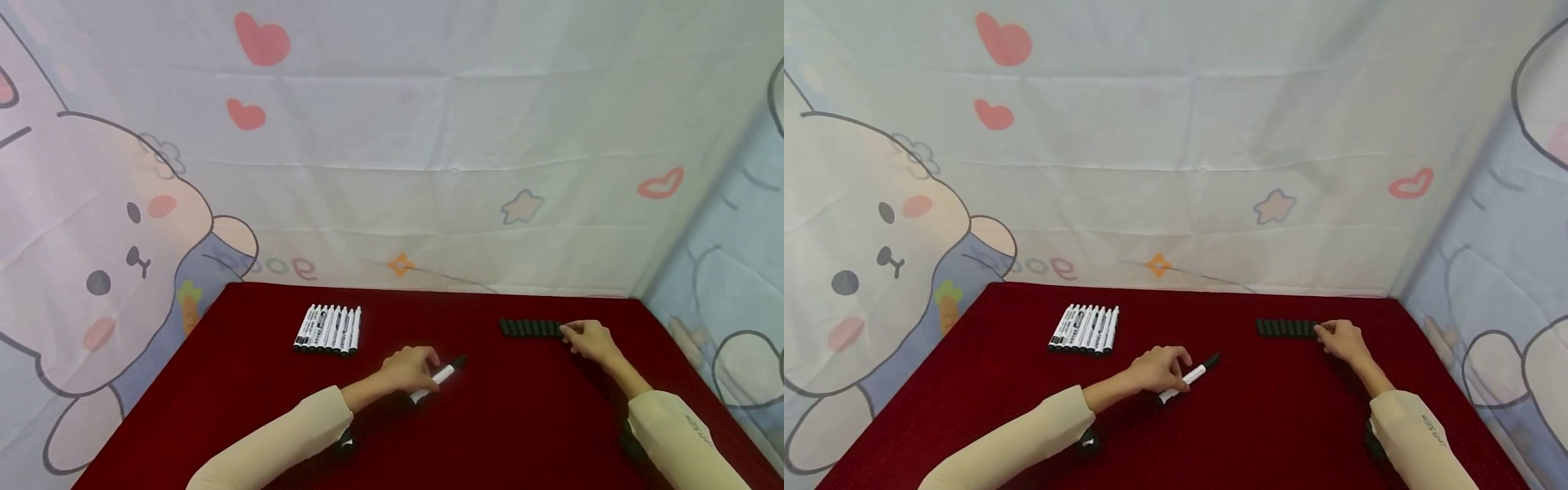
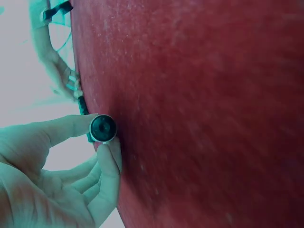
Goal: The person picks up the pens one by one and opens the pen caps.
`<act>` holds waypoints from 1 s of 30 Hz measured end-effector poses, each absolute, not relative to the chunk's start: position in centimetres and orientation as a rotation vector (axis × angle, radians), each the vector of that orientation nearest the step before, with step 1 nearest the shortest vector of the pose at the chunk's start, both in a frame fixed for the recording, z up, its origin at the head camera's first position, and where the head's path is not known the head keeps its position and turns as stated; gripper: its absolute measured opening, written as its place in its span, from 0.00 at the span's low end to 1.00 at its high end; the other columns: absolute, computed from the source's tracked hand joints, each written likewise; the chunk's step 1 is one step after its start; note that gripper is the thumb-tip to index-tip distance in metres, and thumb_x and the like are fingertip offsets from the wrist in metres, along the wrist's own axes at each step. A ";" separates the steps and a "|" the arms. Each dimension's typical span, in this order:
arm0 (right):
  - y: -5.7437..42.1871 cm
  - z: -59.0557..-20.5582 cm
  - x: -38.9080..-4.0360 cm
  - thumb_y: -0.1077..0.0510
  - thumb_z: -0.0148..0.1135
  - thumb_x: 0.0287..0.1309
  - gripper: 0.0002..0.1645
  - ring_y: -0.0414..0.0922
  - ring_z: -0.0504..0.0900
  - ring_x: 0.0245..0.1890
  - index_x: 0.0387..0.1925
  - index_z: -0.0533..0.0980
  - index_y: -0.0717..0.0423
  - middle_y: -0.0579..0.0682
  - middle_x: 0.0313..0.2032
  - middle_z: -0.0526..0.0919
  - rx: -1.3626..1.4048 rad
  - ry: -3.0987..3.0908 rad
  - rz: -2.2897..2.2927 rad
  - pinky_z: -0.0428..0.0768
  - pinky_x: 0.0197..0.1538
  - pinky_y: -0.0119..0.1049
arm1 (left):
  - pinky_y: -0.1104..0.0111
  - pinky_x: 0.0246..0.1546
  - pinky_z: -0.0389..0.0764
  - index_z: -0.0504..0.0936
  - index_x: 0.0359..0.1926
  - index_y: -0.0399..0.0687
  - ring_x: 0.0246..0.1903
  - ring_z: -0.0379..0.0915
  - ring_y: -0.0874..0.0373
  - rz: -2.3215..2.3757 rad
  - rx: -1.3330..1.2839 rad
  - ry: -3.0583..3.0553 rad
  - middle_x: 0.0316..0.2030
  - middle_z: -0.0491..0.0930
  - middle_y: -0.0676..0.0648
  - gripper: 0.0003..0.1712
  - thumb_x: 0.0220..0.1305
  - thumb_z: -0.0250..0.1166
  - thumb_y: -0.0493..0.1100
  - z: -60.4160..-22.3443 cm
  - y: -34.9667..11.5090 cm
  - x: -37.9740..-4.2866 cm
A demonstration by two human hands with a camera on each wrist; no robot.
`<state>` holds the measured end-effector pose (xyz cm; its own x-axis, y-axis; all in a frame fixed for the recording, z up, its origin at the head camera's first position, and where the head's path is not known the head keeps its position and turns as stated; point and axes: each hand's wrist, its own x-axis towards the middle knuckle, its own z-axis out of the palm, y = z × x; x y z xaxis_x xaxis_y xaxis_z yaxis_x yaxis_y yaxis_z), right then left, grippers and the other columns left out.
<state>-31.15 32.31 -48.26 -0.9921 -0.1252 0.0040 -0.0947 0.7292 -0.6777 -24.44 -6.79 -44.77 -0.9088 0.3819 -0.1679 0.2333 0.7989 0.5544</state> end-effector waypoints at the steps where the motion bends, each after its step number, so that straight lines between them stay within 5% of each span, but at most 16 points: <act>1: 32.4 -48.2 -30.9 0.55 0.49 0.79 0.29 0.40 0.81 0.26 0.58 0.71 0.83 0.66 0.39 0.87 -0.191 2.879 -1.118 0.78 0.27 0.32 | 0.73 0.22 0.70 0.82 0.50 0.46 0.22 0.76 0.65 0.811 0.489 2.700 0.30 0.88 0.52 0.23 0.54 0.78 0.43 -44.7 -7.1 -24.4; 13: 32.1 -46.7 -28.4 0.56 0.51 0.78 0.24 0.38 0.78 0.23 0.57 0.75 0.76 0.58 0.36 0.87 -0.377 2.871 -1.088 0.77 0.22 0.33 | 0.73 0.24 0.76 0.81 0.52 0.34 0.23 0.74 0.63 1.152 0.556 2.447 0.28 0.85 0.46 0.19 0.60 0.73 0.35 -43.5 -11.5 -24.7; 22: 27.5 -45.4 -27.0 0.53 0.55 0.76 0.22 0.38 0.77 0.25 0.54 0.80 0.68 0.51 0.33 0.87 -0.509 2.738 -1.100 0.76 0.24 0.31 | 0.66 0.29 0.83 0.81 0.53 0.33 0.27 0.79 0.59 1.279 0.599 2.360 0.34 0.85 0.43 0.18 0.64 0.70 0.37 -43.2 -12.4 -24.7; 30: 23.0 -45.0 -26.2 0.53 0.51 0.78 0.22 0.38 0.78 0.27 0.56 0.80 0.65 0.55 0.37 0.86 -0.687 2.504 -1.185 0.78 0.27 0.30 | 0.68 0.30 0.84 0.82 0.53 0.35 0.29 0.80 0.59 1.340 0.674 2.326 0.37 0.86 0.40 0.16 0.68 0.68 0.39 -42.9 -11.8 -24.8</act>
